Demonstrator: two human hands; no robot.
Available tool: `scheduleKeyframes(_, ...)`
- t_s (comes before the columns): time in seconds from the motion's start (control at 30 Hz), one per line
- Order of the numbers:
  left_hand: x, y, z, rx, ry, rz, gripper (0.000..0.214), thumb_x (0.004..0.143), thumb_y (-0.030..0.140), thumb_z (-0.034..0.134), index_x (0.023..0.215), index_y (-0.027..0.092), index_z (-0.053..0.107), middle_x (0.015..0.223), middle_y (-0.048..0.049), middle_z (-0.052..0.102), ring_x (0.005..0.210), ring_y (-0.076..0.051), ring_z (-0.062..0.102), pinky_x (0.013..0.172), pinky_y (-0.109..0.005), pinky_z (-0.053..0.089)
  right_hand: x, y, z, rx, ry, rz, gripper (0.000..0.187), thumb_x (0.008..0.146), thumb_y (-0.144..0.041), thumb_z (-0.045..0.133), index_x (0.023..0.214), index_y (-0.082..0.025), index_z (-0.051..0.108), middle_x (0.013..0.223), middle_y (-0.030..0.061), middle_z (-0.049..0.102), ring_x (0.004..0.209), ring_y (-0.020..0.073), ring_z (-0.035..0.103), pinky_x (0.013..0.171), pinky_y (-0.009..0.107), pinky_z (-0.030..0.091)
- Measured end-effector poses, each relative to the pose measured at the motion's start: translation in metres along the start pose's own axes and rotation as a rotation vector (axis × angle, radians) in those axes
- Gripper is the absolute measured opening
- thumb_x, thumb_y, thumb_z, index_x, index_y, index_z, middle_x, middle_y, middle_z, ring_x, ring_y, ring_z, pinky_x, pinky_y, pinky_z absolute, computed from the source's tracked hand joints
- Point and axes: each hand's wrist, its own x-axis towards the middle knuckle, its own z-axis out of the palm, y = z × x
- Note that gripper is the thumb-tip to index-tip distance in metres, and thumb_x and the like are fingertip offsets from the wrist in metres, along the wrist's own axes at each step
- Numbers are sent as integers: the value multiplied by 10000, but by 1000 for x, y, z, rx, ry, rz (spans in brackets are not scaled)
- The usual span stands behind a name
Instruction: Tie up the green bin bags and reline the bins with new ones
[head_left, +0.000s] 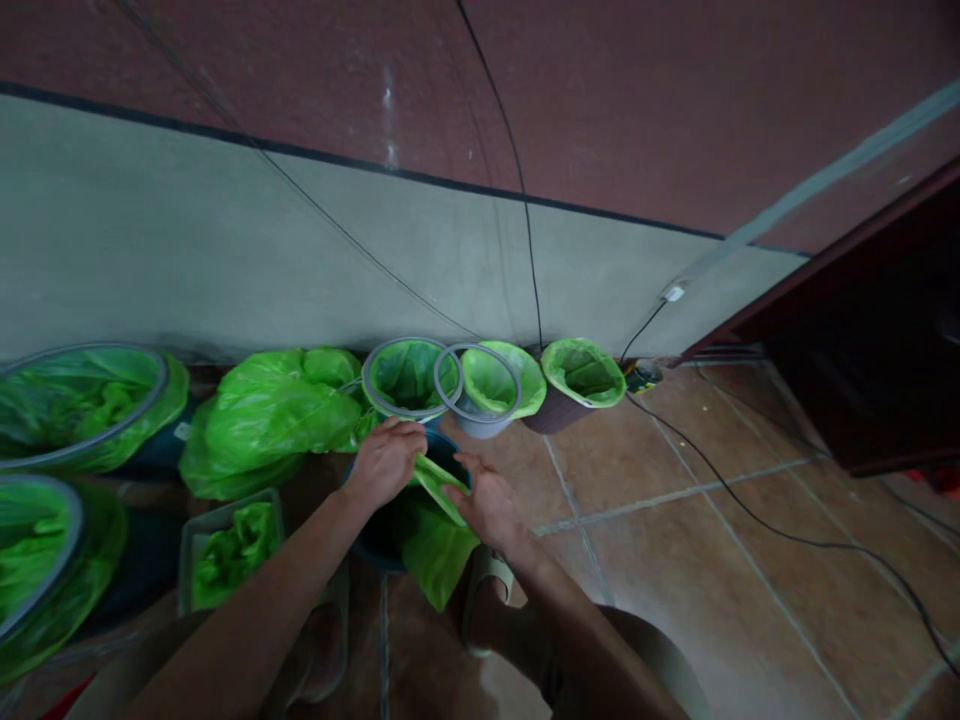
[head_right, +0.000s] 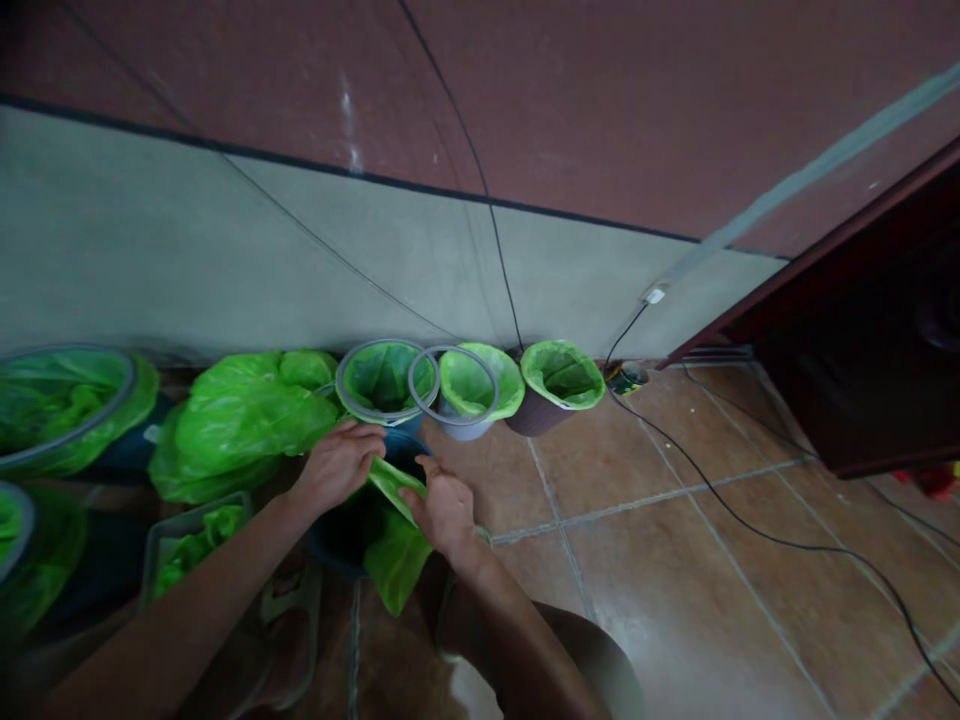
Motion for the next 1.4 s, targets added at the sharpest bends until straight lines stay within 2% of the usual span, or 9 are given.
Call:
scheduleKeyframes(0.1,-2,15,-1,-6,96,29,269,849,177,456,968,220,694,1320,-62,580,1136,-247,535,1023,-410,374,5,3,10,34,-38,31,218,843,-337,557,960,-195,673,932,86,713,884,219,652,793,311,469)
scheduleKeyframes(0.27,-9,27,12,-24,254,-443,881,721,460,676,1456,142,309,1530,-229,260,1332,-401,367,1051,-519,334,11,9,33,665,11,211,263,822,-437,512,733,-200,586,564,-16,586,512,140,565,514,246,454)
scheduleKeyframes(0.37,-14,26,25,-164,131,-660,1045,691,514,676,1488,88,153,1464,-272,339,1302,-363,442,1022,-432,398,14,7,41,1022,55,366,266,727,-465,596,748,-202,563,522,-41,547,441,131,536,460,251,463)
scheduleKeyframes(0.5,-20,24,35,-228,-131,-651,885,756,324,617,1473,54,173,1243,-219,596,1089,-291,633,893,-345,480,17,7,39,1157,100,456,269,730,-455,600,771,-190,581,565,-15,588,462,123,544,475,242,475)
scheduleKeyframes(0.63,-18,2,19,-38,-359,-541,320,818,175,492,1107,140,624,1062,-158,703,1050,-297,657,874,-358,487,20,24,28,599,35,325,189,839,-290,495,763,-168,617,601,19,623,546,137,582,527,223,445)
scheduleKeyframes(0.8,-17,-62,-16,198,-313,-848,321,847,86,391,1034,22,645,1080,-259,665,1079,-387,624,802,-446,515,18,47,9,-188,-154,252,187,790,-68,529,855,-108,700,917,156,721,858,208,664,709,253,447)
scheduleKeyframes(0.9,-20,-78,-17,183,-336,-866,295,830,134,484,1057,33,643,1094,-238,664,1059,-371,631,788,-425,524,17,48,4,-270,-199,283,223,813,-81,530,952,-88,705,952,183,713,897,225,661,727,267,449)
scheduleKeyframes(1.13,-18,-48,16,257,-201,-600,498,803,175,572,1300,213,573,1400,-178,494,1237,-400,481,980,-617,361,17,21,20,-425,-9,149,544,788,-262,661,1310,-176,533,1222,164,598,1139,315,524,901,386,419)
scheduleKeyframes(1.4,-23,-54,29,335,-363,-243,411,692,13,576,1050,161,715,1314,-159,582,1216,-348,505,1064,-605,280,41,17,63,-494,-77,-198,352,905,-137,402,1126,-157,675,1272,177,555,1182,310,448,996,477,307)
